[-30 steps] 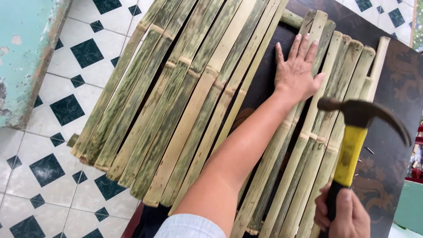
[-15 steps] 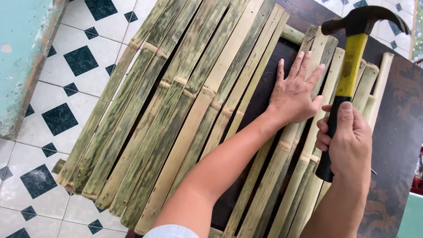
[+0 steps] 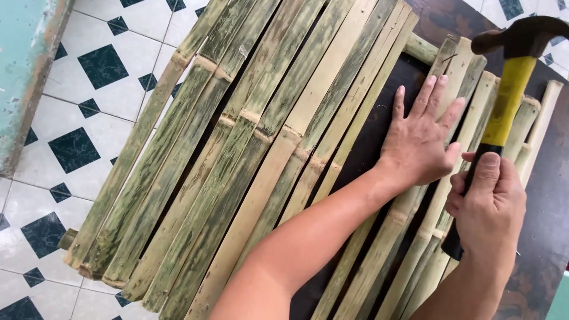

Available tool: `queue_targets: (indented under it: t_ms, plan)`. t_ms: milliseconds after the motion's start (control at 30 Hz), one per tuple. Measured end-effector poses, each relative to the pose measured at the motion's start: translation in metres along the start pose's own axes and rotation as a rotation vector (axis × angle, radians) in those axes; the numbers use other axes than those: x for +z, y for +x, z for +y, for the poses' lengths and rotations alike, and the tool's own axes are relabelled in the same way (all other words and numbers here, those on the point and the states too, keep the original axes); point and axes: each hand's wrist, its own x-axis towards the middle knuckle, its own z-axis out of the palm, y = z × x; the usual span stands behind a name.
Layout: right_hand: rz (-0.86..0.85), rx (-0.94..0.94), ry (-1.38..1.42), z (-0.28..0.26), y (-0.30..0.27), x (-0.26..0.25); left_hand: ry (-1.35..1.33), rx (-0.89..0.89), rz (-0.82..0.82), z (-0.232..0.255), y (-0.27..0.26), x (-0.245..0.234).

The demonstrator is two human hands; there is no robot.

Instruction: Nailing thin bamboo strips onto a wooden frame to create a flat surface.

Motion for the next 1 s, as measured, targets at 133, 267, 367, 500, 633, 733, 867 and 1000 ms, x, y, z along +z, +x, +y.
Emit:
queue_targets:
  t_ms: [133, 267, 367, 500, 633, 733, 867, 1000]
  plan:
    - [-0.039, 0.034, -0.034, -0.002, 0.003, -0.001, 0.03, 0.017, -0.044, 0.001, -0.001, -0.002]
    - [-0.056, -0.041, -0.089, -0.001, 0.002, -0.012, -0.086, -0.005, 0.005, 0.001, 0.003, 0.005]
    - [0.009, -0.112, -0.024, 0.0, 0.001, -0.006, -0.03, 0.004, -0.023, 0.001, 0.002, 0.006]
    - [-0.05, -0.034, -0.078, -0.001, 0.007, -0.002, -0.066, -0.008, 0.037, 0.002, 0.003, 0.002]
    - [-0.083, -0.039, -0.049, 0.008, 0.007, -0.007, -0.008, -0.01, -0.01, 0.001, 0.001, 0.006]
    - [-0.03, -0.071, -0.05, 0.003, 0.002, -0.006, -0.04, -0.014, 0.053, 0.001, 0.0, 0.01]
    - [-0.062, -0.019, -0.056, 0.006, 0.007, -0.002, -0.061, -0.012, 0.032, 0.001, 0.0, 0.005]
    - [-0.052, 0.003, -0.082, -0.002, 0.003, -0.005, 0.001, -0.034, 0.082, 0.002, 0.001, 0.011]
